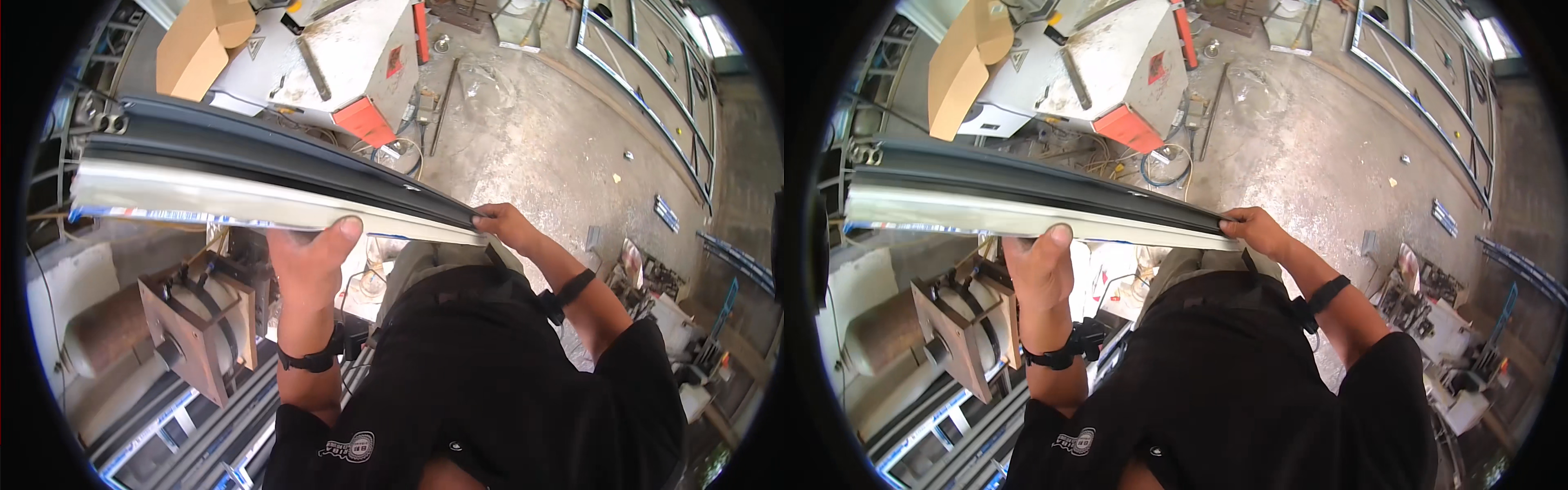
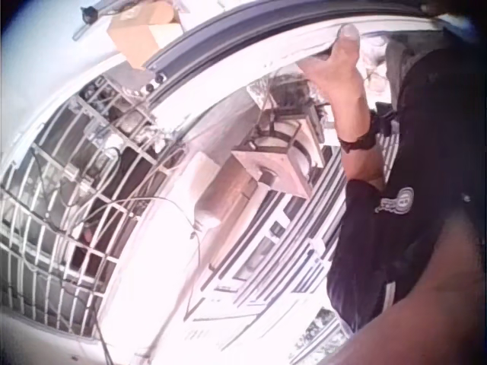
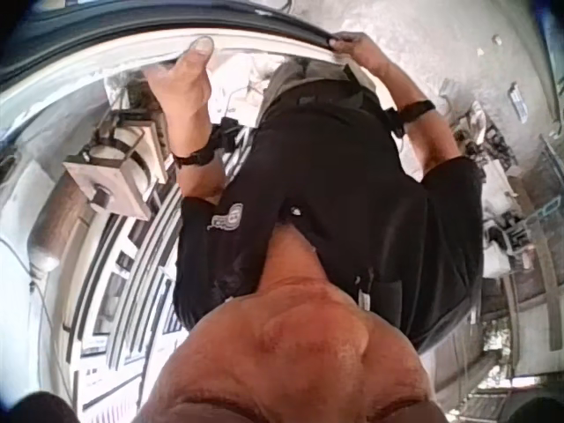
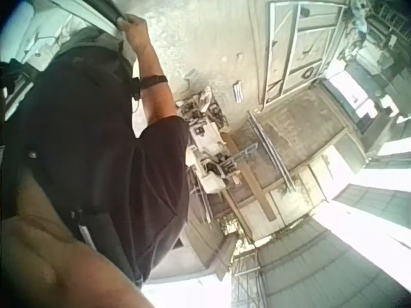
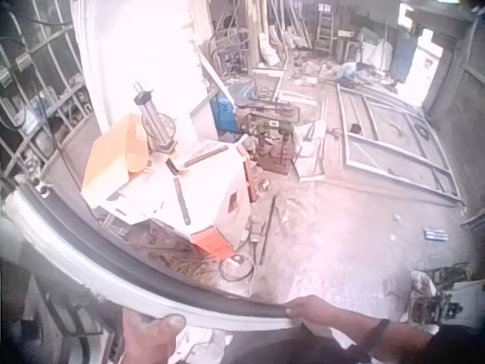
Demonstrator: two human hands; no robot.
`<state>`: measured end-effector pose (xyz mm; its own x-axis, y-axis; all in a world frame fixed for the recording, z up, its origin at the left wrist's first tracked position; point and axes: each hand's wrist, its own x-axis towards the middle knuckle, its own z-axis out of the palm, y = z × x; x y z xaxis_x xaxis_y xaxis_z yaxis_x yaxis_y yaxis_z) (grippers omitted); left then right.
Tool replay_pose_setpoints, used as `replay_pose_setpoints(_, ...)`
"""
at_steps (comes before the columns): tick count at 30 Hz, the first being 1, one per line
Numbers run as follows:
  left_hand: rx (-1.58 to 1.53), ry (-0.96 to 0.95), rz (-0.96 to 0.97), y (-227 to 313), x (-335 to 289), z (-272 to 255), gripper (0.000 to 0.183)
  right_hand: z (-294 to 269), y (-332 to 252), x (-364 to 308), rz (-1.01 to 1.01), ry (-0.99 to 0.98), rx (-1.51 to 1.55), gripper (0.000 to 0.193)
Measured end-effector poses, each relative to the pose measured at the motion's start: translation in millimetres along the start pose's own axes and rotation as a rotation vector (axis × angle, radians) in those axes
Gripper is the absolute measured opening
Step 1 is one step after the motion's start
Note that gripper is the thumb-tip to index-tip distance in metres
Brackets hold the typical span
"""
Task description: Cutting metal trim with snips and assembling metal window or door frames on the workshop floor.
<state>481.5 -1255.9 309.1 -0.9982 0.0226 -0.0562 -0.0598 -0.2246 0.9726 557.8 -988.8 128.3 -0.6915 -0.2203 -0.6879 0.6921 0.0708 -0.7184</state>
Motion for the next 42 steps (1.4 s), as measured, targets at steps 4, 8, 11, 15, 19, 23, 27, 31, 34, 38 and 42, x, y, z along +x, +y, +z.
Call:
replay_pose_setpoints(4,-0.142,-0.078,-0.079,-10.8,18.0,4.2,0.055,-4.7,13.7,-30.2,-0.023,0.083,-0.118,0.031)
replay_pose_setpoints(8,-0.154,-0.156,-0.105,-21.4,26.6,0.8,0.059,2.6,14.4,-51.3,-0.038,0.044,-0.063,0.035)
replay_pose_setpoints(11,-0.194,-0.161,-0.118,-25.5,28.5,0.9,0.058,13.4,6.7,-73.6,-0.061,0.092,-0.144,0.049)
replay_pose_setpoints(15,-0.239,-0.151,-0.135,-28.9,32.2,11.1,0.055,27.5,-3.5,-96.3,-0.139,0.272,-0.427,0.082)
replay_pose_setpoints(19,-0.241,-0.091,-0.197,-40.9,38.8,22.2,0.053,26.0,-2.0,-102.7,-0.206,0.454,-0.702,0.100)
replay_pose_setpoints(23,-0.311,-0.122,-0.176,-62.4,41.2,40.6,0.054,10.8,9.7,-104.7,-0.228,0.586,-0.805,0.102)
replay_pose_setpoints(27,-0.317,-0.179,-0.138,-94.3,32.3,60.2,0.061,-12.9,39.8,-95.2,-0.295,0.676,-0.866,0.094)
replay_pose_setpoints(31,-0.300,-0.180,-0.118,-147.9,21.0,82.8,0.065,-56.5,89.3,-78.4,-0.380,0.655,-0.932,0.090)
replay_pose_setpoints(34,-0.239,-0.165,-0.135,-200.6,8.4,107.4,0.076,-96.0,131.8,-72.0,-0.339,0.653,-0.932,0.088)
replay_pose_setpoints(38,-0.139,-0.227,-0.092,-299.3,-2.4,160.0,0.072,-165.9,231.7,-29.5,-0.421,0.616,-0.829,0.088)
replay_pose_setpoints(42,-0.102,-0.240,-0.225,-402.1,-9.4,236.9,0.050,-234.4,313.9,-15.9,-0.373,0.670,-0.750,0.089)
